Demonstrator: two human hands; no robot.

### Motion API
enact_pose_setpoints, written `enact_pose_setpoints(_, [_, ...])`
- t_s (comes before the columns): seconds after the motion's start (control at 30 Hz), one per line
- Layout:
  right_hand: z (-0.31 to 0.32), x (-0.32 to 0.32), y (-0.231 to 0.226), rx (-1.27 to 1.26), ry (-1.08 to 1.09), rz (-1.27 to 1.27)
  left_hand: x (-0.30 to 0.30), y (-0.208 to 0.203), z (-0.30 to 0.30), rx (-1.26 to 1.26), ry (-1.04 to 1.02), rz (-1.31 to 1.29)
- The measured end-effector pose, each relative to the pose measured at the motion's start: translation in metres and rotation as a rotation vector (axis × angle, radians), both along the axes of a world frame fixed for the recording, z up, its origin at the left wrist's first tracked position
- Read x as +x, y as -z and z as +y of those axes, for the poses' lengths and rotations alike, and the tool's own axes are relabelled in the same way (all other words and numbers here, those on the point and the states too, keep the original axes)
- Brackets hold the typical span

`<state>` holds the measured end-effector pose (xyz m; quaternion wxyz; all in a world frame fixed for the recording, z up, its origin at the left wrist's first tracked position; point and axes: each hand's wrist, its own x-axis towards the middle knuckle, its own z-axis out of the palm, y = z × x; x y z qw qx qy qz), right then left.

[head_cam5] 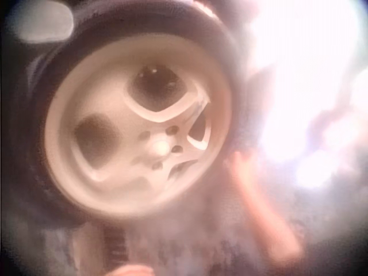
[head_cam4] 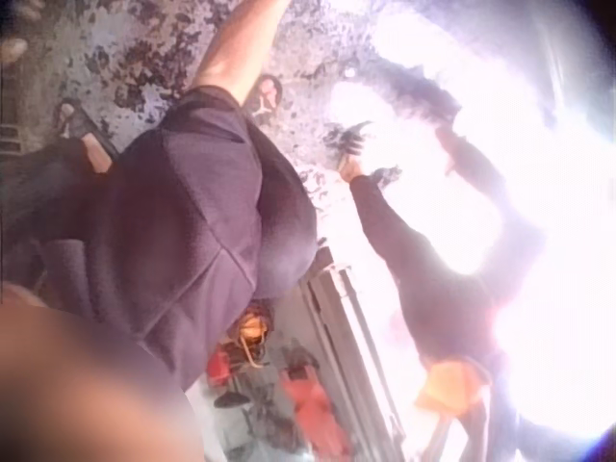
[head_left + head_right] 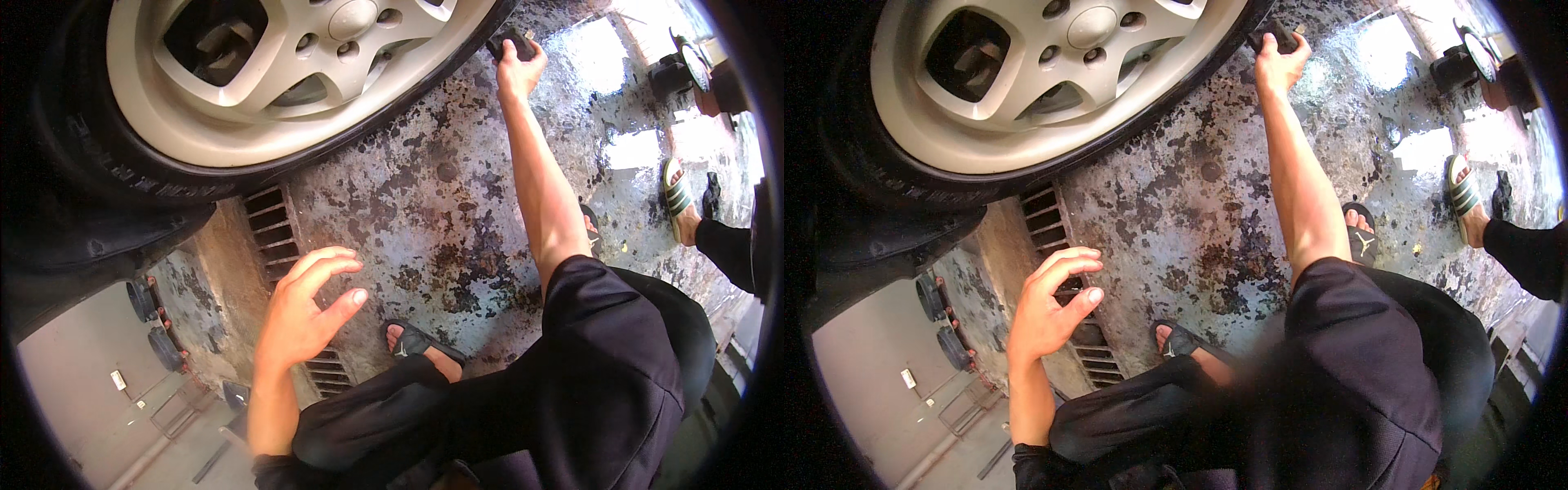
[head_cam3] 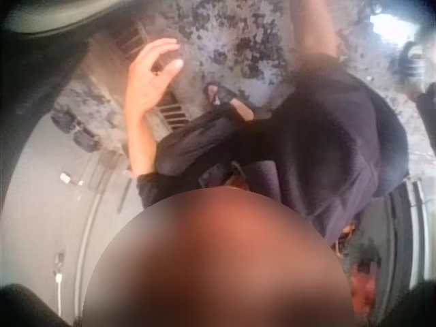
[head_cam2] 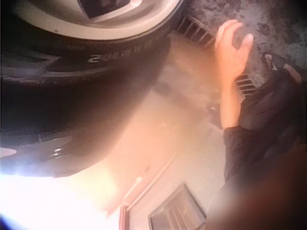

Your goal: The person wipes the sidewalls and rims of two car tires using a small dark cloth. They move around the vehicle to reach different tires, repeatedly rubbing the surfaces by hand.

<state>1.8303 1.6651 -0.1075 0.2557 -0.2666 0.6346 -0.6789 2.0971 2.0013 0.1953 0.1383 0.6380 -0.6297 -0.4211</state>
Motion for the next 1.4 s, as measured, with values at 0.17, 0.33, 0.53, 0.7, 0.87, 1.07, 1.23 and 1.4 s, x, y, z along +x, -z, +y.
enact_pose_setpoints(0.17, [0.085, 0.113, 0.028, 0.068, -0.202, 0.265, 0.005, 0.006, -0.002, -0.028, 0.054, 0.04])
enact_pose_setpoints(0.33, [0.141, 0.12, 0.03, 0.184, -0.621, 0.219, 0.013, 0.008, 0.006, -0.027, 0.048, 0.037])
enact_pose_setpoints(0.53, [0.046, 0.062, 0.043, 0.13, -0.197, 0.116, 0.023, 0.002, 0.034, -0.02, 0.023, 0.042])
enact_pose_setpoints(0.7, [0.161, 0.158, 0.038, -0.091, -0.5, 0.461, 0.02, -0.004, 0.04, -0.022, 0.024, 0.048])
enact_pose_setpoints(0.87, [0.185, 0.158, 0.01, -0.059, -0.64, 0.341, 0.024, -0.014, 0.053, -0.085, 0.003, -0.023])
enact_pose_setpoints(1.07, [0.142, 0.186, 0.024, 0.305, -0.328, -0.214, 0.024, -0.017, 0.069, -0.088, 0.056, 0.016])
enact_pose_setpoints(1.23, [0.27, 0.307, -0.062, 0.042, -0.917, -0.125, 0.018, -0.019, 0.063, -0.119, 0.096, 0.015])
enact_pose_setpoints(1.4, [0.277, 0.301, -0.139, -0.588, -1.188, 0.152, 0.022, -0.027, 0.068, -0.139, 0.07, -0.028])
